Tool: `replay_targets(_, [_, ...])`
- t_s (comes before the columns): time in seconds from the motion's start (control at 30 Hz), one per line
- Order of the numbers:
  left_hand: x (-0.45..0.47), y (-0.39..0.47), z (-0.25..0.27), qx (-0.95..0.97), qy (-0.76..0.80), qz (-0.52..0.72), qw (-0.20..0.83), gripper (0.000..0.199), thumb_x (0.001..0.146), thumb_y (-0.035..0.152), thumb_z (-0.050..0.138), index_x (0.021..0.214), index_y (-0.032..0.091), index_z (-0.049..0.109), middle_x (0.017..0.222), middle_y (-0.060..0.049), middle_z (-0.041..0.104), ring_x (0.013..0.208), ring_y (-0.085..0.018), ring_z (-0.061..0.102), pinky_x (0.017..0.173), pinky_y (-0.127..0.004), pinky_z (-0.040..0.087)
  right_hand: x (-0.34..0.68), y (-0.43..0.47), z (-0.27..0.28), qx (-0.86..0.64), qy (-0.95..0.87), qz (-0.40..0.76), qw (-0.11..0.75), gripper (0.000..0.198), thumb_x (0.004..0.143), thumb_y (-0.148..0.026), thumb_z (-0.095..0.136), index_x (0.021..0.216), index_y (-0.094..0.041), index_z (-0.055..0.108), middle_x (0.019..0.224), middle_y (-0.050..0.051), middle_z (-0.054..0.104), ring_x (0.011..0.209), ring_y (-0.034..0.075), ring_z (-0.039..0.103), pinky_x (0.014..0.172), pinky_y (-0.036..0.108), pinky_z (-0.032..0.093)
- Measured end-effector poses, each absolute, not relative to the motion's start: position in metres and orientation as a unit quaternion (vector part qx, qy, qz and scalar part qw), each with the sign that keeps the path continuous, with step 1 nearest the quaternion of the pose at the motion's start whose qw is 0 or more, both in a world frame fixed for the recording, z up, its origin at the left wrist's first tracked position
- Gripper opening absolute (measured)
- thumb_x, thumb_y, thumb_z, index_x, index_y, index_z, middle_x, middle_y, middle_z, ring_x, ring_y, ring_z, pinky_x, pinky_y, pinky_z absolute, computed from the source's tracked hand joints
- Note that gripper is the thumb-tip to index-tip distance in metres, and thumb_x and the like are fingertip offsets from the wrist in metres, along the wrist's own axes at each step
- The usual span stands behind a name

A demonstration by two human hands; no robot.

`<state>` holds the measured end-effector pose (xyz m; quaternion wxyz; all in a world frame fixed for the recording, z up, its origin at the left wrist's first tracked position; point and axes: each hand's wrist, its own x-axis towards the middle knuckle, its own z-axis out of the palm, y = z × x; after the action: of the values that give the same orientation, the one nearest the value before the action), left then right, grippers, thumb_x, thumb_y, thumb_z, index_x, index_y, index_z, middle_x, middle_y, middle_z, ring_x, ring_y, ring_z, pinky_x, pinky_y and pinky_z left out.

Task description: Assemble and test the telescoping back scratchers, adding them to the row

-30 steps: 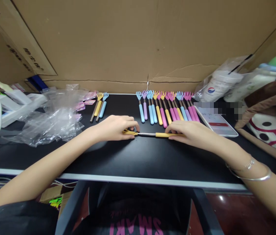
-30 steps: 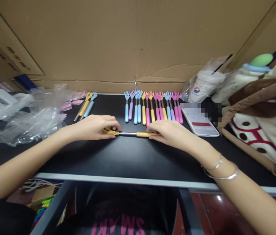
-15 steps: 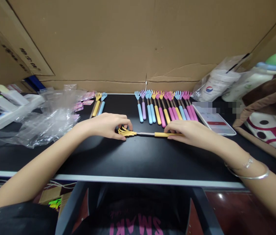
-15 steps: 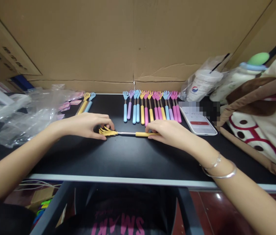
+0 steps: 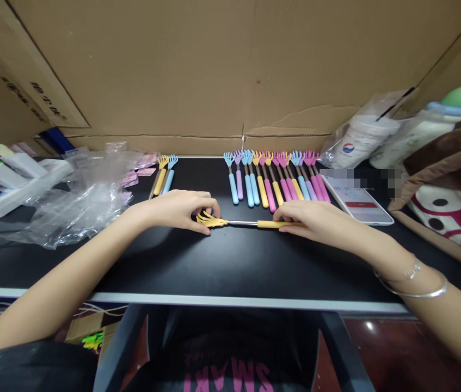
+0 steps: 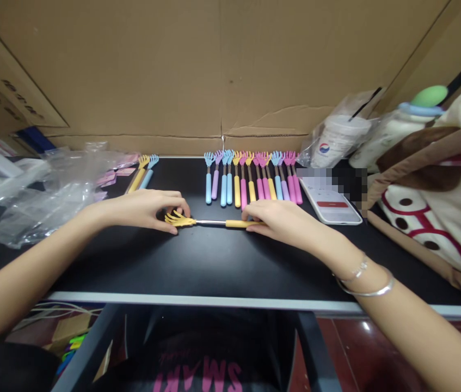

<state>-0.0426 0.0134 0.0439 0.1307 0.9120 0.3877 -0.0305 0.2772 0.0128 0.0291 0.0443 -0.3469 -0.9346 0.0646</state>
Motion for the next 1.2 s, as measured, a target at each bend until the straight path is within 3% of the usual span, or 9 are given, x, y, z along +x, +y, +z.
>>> replay_targets(1.2, [-0.0427, 0.0142, 0.0430, 0.912, 0.384, -0.026, 0.142, 0.034, 0.080, 0.048, 0.059, 0.107, 0.029, 0.056, 0.098, 0.002, 0.056, 0.077, -0.012, 0.056, 0.061, -0.021, 0.033, 0.2746, 0.0116, 0.0301, -0.353, -0.933, 0.058, 0.036, 0.016, 0.088, -0.035, 0.048, 0.093, -0.023, 0.056, 0.091, 0.001, 0.062, 0.078, 0.013, 0.057, 0.064, 0.024, 0.037])
